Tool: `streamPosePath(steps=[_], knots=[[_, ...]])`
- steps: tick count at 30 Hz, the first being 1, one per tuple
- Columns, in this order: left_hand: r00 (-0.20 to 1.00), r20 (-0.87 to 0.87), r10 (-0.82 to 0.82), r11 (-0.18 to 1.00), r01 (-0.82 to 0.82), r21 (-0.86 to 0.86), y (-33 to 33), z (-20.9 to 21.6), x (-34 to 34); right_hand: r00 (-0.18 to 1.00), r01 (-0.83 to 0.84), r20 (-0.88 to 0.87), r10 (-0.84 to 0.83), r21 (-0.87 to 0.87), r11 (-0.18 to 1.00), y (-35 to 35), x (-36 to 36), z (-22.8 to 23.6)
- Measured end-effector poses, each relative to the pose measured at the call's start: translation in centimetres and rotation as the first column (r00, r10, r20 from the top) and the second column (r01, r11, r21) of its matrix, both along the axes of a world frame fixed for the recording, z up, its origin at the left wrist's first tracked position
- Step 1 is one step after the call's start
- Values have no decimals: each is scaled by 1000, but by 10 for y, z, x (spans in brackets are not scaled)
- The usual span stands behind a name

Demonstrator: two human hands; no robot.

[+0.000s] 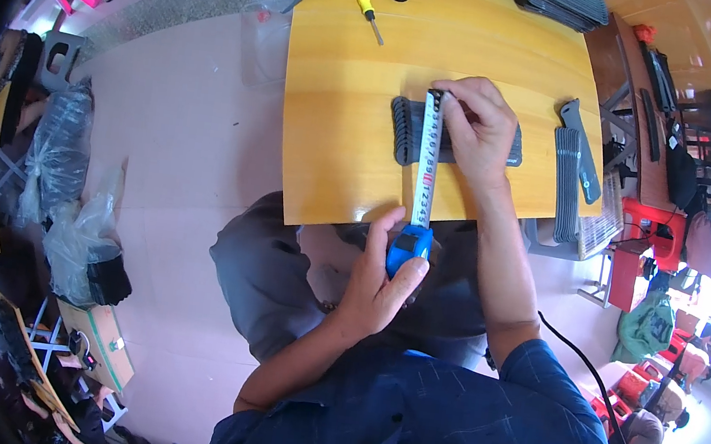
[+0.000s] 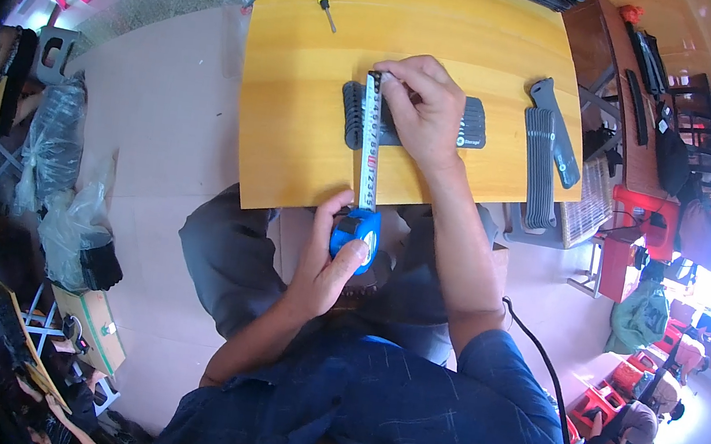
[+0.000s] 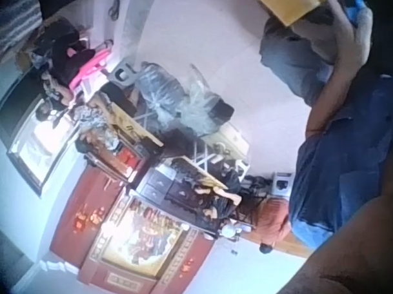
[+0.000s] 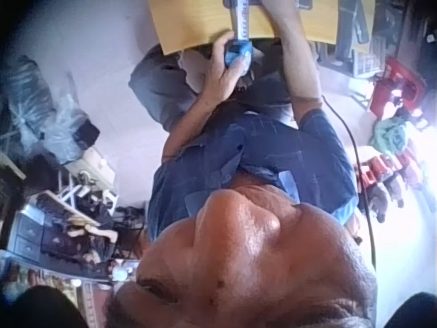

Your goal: The person is inspecting, measuring, and sorting flexible black plastic strips at a workstation.

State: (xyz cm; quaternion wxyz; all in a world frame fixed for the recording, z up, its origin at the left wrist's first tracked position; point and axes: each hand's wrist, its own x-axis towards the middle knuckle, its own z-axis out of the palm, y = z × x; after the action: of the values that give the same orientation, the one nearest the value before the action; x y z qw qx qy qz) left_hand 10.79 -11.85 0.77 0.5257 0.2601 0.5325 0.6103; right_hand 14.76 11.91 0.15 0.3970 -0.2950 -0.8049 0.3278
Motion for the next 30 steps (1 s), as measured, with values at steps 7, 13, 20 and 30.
streamPosePath(steps=[7, 13, 20, 30], knots=[[897, -437, 71, 997, -78, 1, 5, 28, -49, 944, -325, -24, 328, 74, 943, -22, 11, 3], [514, -857, -30, 984, -133, -114, 41, 40, -108, 991, -132, 11, 133, 182, 974, -5, 17, 6], [-59, -940, -337, 930, -180, -322, 115, 30, -123, 953, 216, -203, -223, -56, 975, 24, 46, 10], [-184, -967, -176, 975, -166, -146, 140, 28, -113, 891, 268, -350, -288, -106, 958, 39, 74, 8]])
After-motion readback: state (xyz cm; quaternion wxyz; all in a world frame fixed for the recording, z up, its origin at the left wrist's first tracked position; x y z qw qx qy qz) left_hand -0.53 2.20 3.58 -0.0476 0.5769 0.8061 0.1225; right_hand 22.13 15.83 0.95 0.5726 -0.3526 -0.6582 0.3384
